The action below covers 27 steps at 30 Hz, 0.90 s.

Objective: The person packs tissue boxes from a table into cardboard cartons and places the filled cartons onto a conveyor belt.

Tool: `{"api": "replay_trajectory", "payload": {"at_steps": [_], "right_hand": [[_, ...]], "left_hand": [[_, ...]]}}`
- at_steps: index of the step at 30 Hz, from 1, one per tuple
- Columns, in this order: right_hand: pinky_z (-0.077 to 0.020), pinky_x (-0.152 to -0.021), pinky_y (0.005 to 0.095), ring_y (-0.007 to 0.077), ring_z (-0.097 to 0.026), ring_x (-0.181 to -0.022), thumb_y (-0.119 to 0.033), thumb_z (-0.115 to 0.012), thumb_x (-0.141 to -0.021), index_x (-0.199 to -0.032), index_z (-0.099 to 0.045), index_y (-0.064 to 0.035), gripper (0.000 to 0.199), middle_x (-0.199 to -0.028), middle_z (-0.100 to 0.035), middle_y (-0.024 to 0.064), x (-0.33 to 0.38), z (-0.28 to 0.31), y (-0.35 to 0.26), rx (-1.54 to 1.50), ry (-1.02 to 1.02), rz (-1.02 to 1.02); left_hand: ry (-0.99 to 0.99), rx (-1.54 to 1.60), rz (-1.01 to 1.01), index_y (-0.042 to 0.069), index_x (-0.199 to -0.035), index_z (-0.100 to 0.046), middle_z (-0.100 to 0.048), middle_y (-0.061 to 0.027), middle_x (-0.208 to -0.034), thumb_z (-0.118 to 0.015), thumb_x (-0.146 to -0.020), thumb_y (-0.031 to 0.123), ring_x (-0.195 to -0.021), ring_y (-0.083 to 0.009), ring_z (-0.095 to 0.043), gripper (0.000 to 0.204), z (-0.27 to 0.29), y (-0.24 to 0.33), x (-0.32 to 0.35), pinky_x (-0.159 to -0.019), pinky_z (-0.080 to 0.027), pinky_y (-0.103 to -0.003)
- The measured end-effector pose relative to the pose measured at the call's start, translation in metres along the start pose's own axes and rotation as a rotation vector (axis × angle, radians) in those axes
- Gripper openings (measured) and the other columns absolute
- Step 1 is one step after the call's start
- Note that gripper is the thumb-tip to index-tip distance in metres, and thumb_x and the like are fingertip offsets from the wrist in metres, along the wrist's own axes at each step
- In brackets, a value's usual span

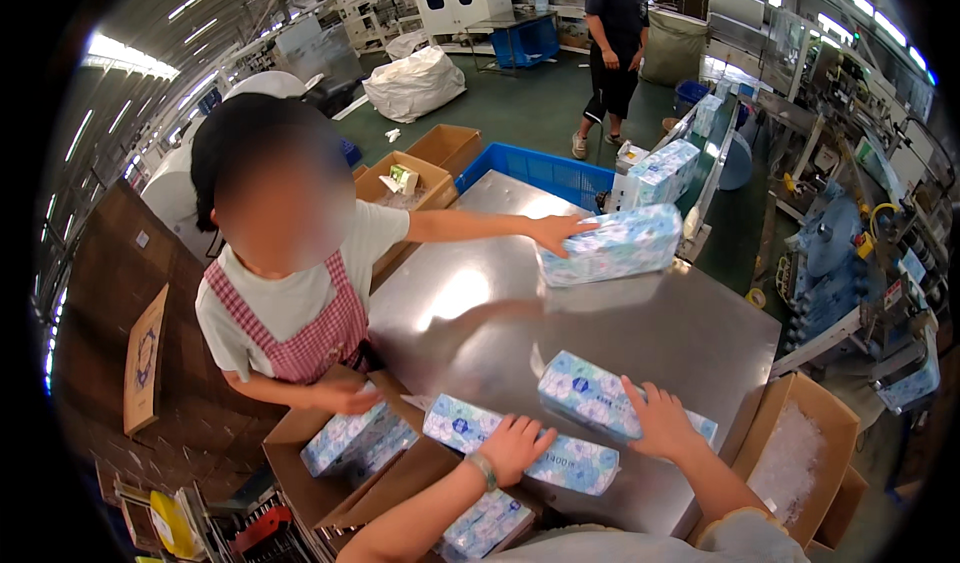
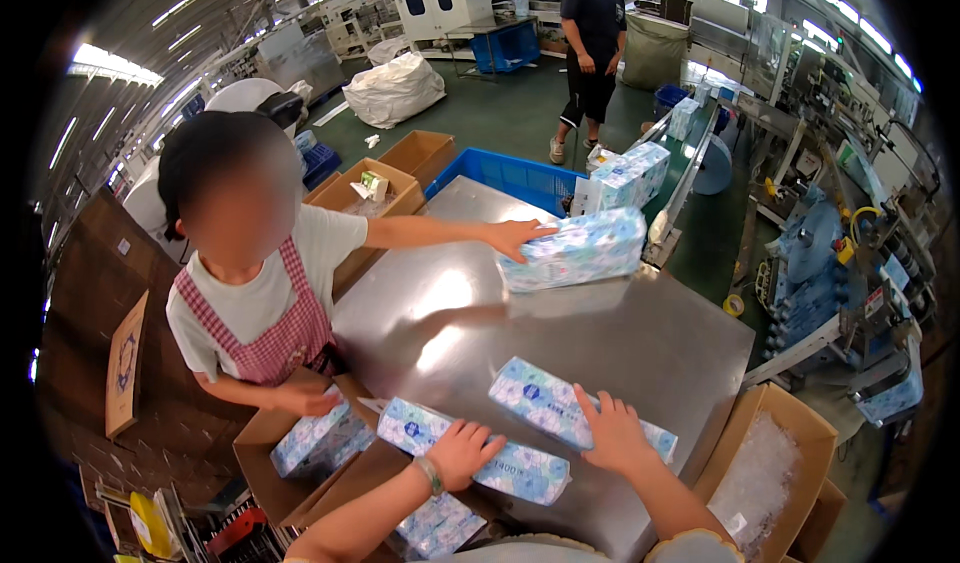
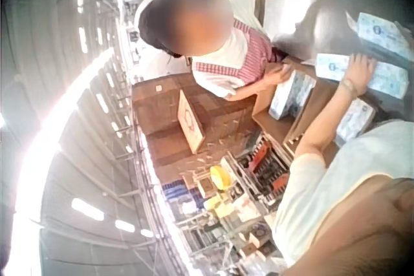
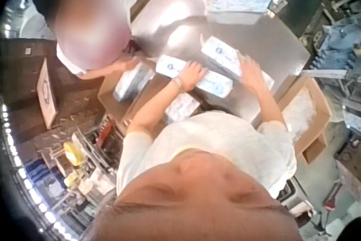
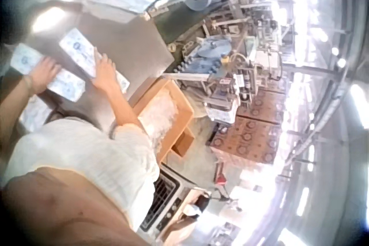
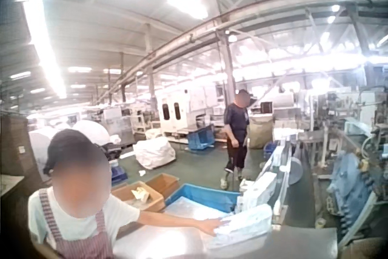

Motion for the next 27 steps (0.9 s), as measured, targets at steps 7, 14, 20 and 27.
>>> {"api": "replay_trajectory", "payload": {"at_steps": [7,14,20,27], "right_hand": [[-0.0495,-0.099,0.0468,0.0402,-0.059,-0.117,-0.036,-0.082,-0.078,-0.160,-0.021,-0.0110,0.105,-0.133,-0.056,0.0237,0.014,-0.036,0.011,-0.578,-0.068,-0.516],[-0.0463,-0.108,0.0481,0.0320,-0.058,-0.126,-0.037,-0.067,-0.096,-0.140,-0.052,-0.0068,0.055,-0.136,-0.061,0.0152,0.042,-0.063,-0.072,-2.419,0.009,-0.721],[-0.0473,-0.107,0.0482,0.0327,-0.057,-0.128,-0.032,-0.066,-0.098,-0.147,-0.043,-0.0053,0.060,-0.141,-0.056,0.0172,0.052,-0.015,-0.231,-2.159,0.078,-0.429],[-0.0444,-0.087,0.0428,0.0309,-0.058,-0.096,-0.010,-0.075,-0.074,-0.158,-0.033,-0.0364,0.098,-0.104,-0.058,0.0123,0.020,-0.064,-0.341,-0.196,-0.093,1.181]], "left_hand": [[0.636,0.103,0.199,0.003,-0.125,-0.053,-0.054,-0.0144,-0.109,-0.079,-0.063,0.017,-0.099,-0.0328,-0.055,0.069,0.144,0.054,0.138,-0.089,-0.043,-0.045],[0.896,0.606,0.886,0.001,-0.135,-0.040,-0.053,-0.0151,-0.119,-0.088,-0.061,0.022,-0.113,-0.0283,-0.054,0.091,0.019,0.083,0.316,-0.101,-0.044,-0.042],[0.272,0.616,0.669,0.008,-0.132,-0.054,-0.057,-0.0228,-0.125,-0.084,-0.068,0.039,-0.114,-0.0425,-0.055,0.077,-0.156,0.116,0.256,-0.097,-0.047,-0.051],[-0.036,0.689,0.664,0.012,-0.153,-0.038,-0.054,-0.0257,-0.139,-0.074,-0.081,0.051,-0.130,-0.0426,-0.049,0.089,-0.276,0.120,0.262,-0.107,-0.042,-0.051]]}}
Point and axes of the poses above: each hand's wrist, its own x-axis away from the middle knuckle, its own z-axis out of the back of the hand, y = z × x, the point moved 3 cm from there along -x, towards the middle knuckle
